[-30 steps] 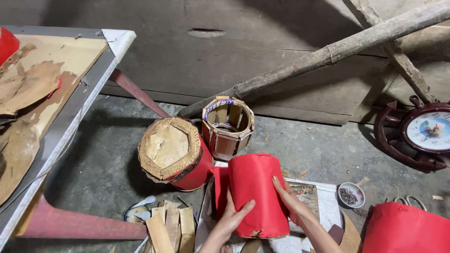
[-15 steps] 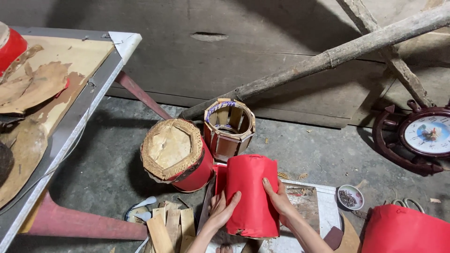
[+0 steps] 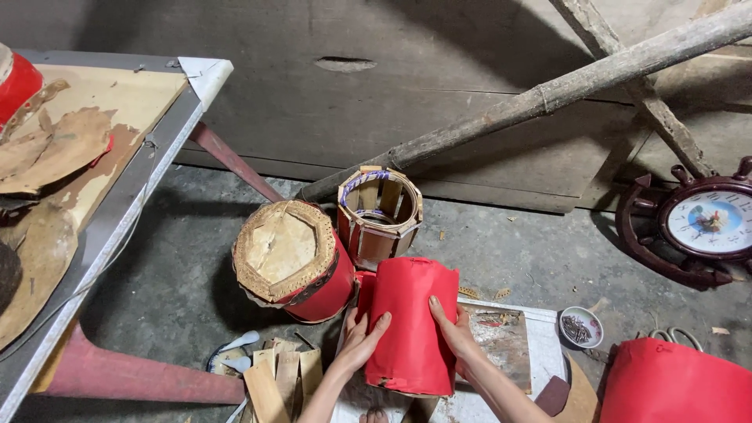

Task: Wrapping and securing red material onto small wooden drum frames in a workshop environment.

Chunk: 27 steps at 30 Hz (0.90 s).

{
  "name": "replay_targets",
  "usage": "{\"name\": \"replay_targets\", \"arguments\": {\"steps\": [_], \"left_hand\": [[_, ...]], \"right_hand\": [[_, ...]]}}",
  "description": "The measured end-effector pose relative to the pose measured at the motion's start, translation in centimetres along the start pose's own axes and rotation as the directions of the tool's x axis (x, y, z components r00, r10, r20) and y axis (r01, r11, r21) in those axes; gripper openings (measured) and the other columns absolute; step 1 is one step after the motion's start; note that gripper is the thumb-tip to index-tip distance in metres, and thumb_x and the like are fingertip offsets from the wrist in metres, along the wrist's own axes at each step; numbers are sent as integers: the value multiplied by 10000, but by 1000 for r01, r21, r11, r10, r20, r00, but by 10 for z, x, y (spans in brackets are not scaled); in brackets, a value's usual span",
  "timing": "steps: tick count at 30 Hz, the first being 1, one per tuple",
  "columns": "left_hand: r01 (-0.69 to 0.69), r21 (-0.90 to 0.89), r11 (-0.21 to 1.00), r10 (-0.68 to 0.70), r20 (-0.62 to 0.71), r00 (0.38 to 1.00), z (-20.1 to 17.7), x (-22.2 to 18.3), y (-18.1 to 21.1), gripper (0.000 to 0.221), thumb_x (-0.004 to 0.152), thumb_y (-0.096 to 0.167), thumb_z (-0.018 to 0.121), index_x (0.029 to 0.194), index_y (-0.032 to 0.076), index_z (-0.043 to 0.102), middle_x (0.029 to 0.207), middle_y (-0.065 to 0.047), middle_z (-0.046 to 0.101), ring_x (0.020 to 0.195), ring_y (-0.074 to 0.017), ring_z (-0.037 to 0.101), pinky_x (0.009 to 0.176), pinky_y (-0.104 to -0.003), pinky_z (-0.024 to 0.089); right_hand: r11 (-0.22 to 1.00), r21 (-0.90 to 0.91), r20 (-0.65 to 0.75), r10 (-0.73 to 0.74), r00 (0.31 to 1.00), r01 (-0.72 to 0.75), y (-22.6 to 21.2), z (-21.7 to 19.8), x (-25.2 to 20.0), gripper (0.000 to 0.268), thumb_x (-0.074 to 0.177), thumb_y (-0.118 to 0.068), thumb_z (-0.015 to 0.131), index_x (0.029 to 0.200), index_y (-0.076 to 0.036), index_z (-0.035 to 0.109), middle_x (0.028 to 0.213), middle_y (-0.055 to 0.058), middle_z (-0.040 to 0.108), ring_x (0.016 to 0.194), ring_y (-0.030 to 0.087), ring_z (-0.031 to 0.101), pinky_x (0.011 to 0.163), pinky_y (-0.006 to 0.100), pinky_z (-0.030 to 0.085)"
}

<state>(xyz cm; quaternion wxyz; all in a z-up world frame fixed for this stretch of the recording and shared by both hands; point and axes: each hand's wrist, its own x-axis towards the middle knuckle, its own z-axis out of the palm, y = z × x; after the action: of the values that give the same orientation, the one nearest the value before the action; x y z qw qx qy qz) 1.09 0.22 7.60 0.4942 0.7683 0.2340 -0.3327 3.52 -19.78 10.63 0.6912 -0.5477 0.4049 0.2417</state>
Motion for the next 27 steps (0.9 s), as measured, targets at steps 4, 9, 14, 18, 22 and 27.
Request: {"name": "replay_targets", "arguments": {"steps": [4,9,14,18,22,27], "left_hand": [[16,-84,996,-13,34,999,-9,-5,5,1178,716,827,508,1635,160,199,1737,31,-31,1615,-178,71,1321,-480,161],[10,-78,997,-5,61,998,-7,4,-3,1221,702,862,464,1645,172,112,1745,-10,36,1623,-155,-4,1321,-460,51],[-53,-37,998,54,17,998,2,21,-16,1217,717,874,423,1642,146,113,1735,-54,85,1617,-217,64,1312,-483,81],[-112,-108,988,108,-40,993,11,39,-32,1206,749,845,473,1630,96,133,1720,-108,136,1603,-246,149,1304,-458,155],[-162,-159,974,152,-73,986,13,43,-37,1211,743,834,504,1624,78,160,1712,-126,162,1595,-256,180,1300,-440,168],[-147,-131,980,148,-4,989,-6,13,-7,1192,736,771,565,1648,191,63,1733,-65,82,1605,-227,145,1292,-471,236]], "right_hand": [[996,-28,10,82,997,-82,-7,3,-12,1063,694,-547,713,1592,-256,224,1399,180,623,1099,366,669,891,532,591],[994,-12,15,104,994,-104,-11,5,-18,1055,688,-545,725,1580,-264,237,1364,191,648,1069,367,677,883,524,587],[994,-19,10,112,994,-112,-10,3,-17,1078,670,-560,721,1589,-271,238,1386,177,646,1083,361,679,906,519,584],[994,-2,16,109,994,-109,-10,2,-14,1089,668,-548,725,1605,-275,242,1393,177,640,1098,362,672,916,528,577],[994,-1,20,113,993,-113,-10,3,-17,1076,674,-549,722,1598,-278,241,1383,171,648,1089,355,674,916,511,576],[993,-7,17,117,993,-117,-11,4,-18,1090,666,-549,727,1586,-264,219,1394,194,633,1101,370,673,918,527,579]]}}
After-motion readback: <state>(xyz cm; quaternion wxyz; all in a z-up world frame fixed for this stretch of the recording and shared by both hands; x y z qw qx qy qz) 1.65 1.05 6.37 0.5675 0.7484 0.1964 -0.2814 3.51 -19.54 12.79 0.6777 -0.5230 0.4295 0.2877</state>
